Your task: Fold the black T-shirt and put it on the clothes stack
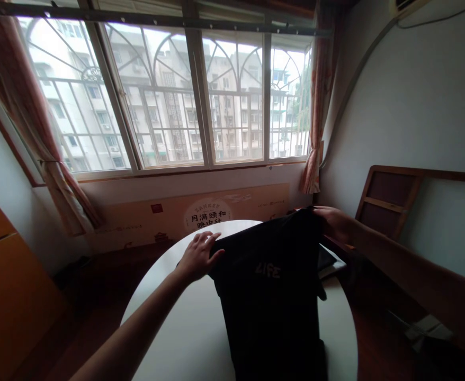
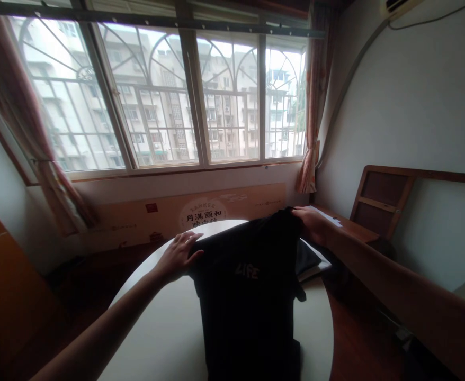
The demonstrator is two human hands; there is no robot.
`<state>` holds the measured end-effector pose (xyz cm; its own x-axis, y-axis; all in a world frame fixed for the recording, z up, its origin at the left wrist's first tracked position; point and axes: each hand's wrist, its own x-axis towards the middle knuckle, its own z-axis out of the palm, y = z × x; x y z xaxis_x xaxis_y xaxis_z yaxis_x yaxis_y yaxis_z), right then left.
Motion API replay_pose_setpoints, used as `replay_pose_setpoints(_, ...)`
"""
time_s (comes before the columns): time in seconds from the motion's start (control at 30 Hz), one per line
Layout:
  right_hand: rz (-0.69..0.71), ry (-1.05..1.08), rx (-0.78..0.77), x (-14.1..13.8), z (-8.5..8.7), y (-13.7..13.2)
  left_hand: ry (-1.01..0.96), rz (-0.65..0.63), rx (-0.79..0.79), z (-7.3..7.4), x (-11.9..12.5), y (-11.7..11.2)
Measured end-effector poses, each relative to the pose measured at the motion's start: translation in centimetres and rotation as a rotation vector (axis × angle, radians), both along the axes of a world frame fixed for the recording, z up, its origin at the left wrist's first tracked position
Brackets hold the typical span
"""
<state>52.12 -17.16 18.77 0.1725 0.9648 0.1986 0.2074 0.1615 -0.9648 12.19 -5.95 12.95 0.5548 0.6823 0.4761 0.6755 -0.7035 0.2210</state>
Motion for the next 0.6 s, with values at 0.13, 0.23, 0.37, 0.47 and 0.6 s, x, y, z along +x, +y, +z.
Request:
replay_pose_setpoints(0.13,0.039,0.295,-0.142,-1.8,-0.4,0.6,-0.014,-0.212,0.109,-3.7,5.3,-3.6)
replay_pose_setpoints(0.23,0.015,0.287,-0.104,-3.2,-0.5,0.8,-0.062,-0.263,0.017,-6.8,10.2,-4.9)
replay_pose_setpoints(0.37,0.031,0.188,-0.001,-4.2,0.1,0.5,-0.214,-0.154,-0.105,-8.7,13.5,-4.6)
replay_pose_setpoints(0.47,0.006,0.072,0.095,-3.6,1.0,0.0,-0.375,-0.112,-0.229,-8.2,13.2,-4.1)
replay_pose_setpoints(0.6,-0.064,-0.123,0.192,-2.1,2.1,-0.6,-0.657,-0.06,-0.418,-5.5,11.3,-3.2)
